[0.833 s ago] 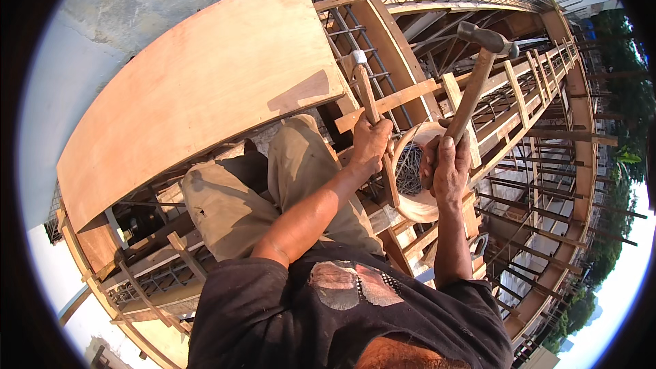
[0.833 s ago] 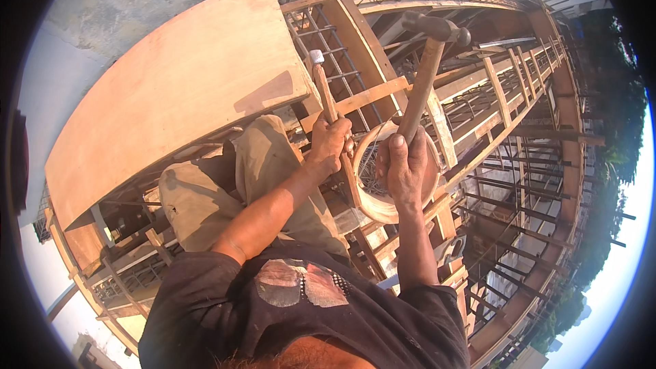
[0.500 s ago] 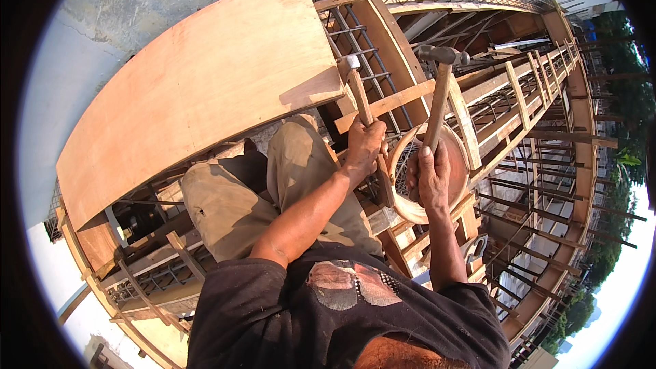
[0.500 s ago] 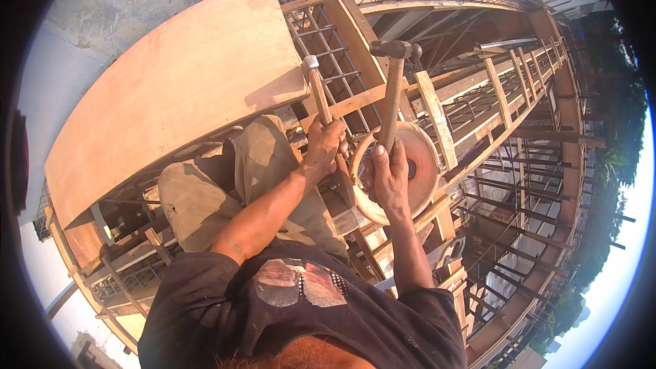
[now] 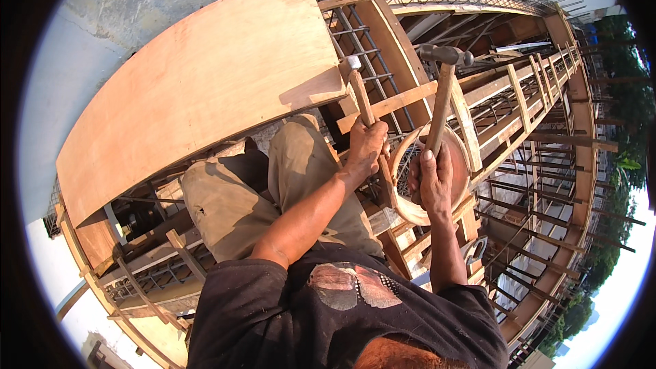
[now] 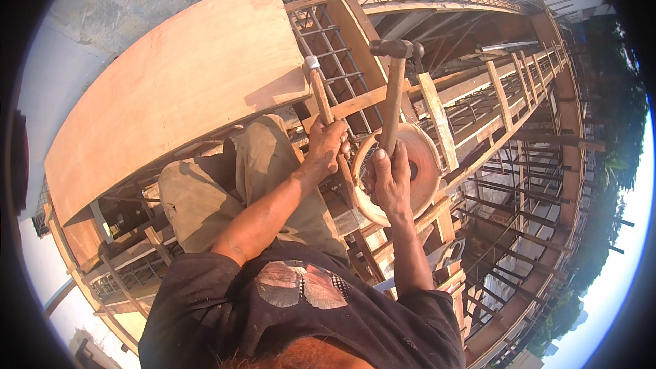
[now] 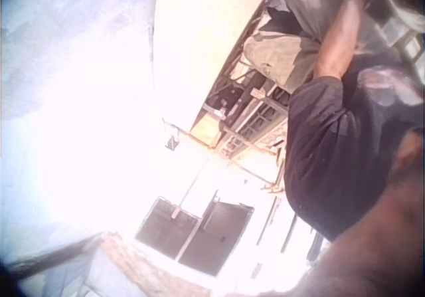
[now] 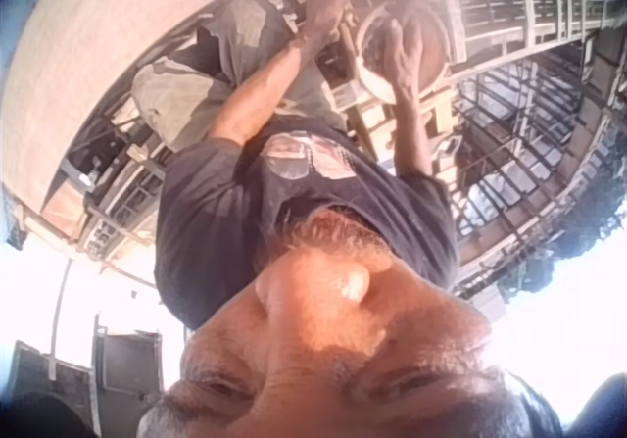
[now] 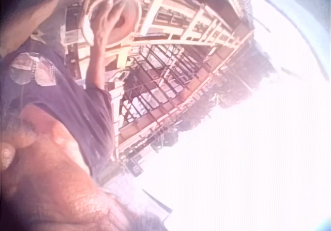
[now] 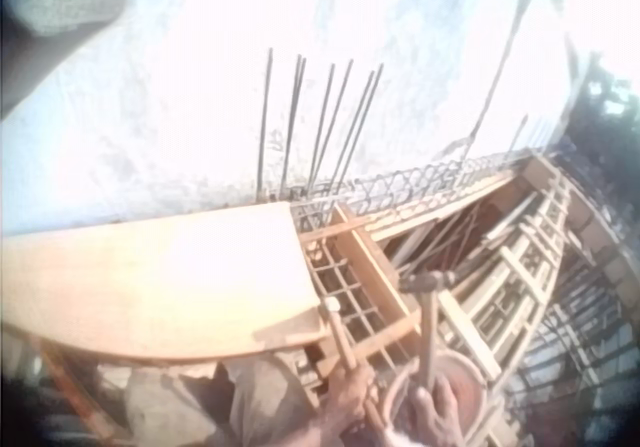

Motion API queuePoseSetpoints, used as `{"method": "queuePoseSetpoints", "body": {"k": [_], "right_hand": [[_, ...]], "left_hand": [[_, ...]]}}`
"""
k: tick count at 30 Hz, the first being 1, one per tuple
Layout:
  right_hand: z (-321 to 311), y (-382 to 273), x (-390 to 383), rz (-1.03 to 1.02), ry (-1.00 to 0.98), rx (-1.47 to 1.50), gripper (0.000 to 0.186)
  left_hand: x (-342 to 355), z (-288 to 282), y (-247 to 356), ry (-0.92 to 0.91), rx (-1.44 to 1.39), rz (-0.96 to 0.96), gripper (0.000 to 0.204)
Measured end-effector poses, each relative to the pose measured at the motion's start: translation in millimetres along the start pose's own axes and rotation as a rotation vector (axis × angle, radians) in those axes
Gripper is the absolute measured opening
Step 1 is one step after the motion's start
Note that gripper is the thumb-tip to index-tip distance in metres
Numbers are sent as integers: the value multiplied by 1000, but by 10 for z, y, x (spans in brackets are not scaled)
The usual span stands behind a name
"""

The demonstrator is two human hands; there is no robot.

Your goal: The person positions a curved plywood sheet against a rebar-reinforced wall, then uses a hand saw to trim the sheet. After cutting, the person uses a hammer to drive nails into the plywood to secure it to the wooden formwork frame.

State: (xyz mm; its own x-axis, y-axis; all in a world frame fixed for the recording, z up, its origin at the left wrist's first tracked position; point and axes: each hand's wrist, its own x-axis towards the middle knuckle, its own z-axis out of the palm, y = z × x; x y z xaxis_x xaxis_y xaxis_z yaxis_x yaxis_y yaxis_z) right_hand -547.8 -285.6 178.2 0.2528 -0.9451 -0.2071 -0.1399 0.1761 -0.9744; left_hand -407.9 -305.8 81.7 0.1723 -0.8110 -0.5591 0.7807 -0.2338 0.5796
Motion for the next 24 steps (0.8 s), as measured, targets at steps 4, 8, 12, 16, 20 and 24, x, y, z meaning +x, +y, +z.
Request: {"method": "queuePoseSetpoints", "body": {"k": [4,8,12,16,20,24], "right_hand": [[43,-199,-29,-8,21,-89,36],[-3,-782,-64,-353,56,-137,49],[-84,-1451,15,-794,78,228,75],[124,-730,334,-774,114,152,52],[30,-99,665,87,-187,-785,37],[73,-328,356,25,-100,-160,27]], "left_hand": [[58,4,-35,5,-11,-22,18],[26,-43,-2,13,-10,-40,19],[46,-86,-23,10,-36,-13,19],[9,1,-24,4,-74,-54,19],[71,51,74,18,-50,-53,18],[11,0,61,-19,-30,23,17]]}}
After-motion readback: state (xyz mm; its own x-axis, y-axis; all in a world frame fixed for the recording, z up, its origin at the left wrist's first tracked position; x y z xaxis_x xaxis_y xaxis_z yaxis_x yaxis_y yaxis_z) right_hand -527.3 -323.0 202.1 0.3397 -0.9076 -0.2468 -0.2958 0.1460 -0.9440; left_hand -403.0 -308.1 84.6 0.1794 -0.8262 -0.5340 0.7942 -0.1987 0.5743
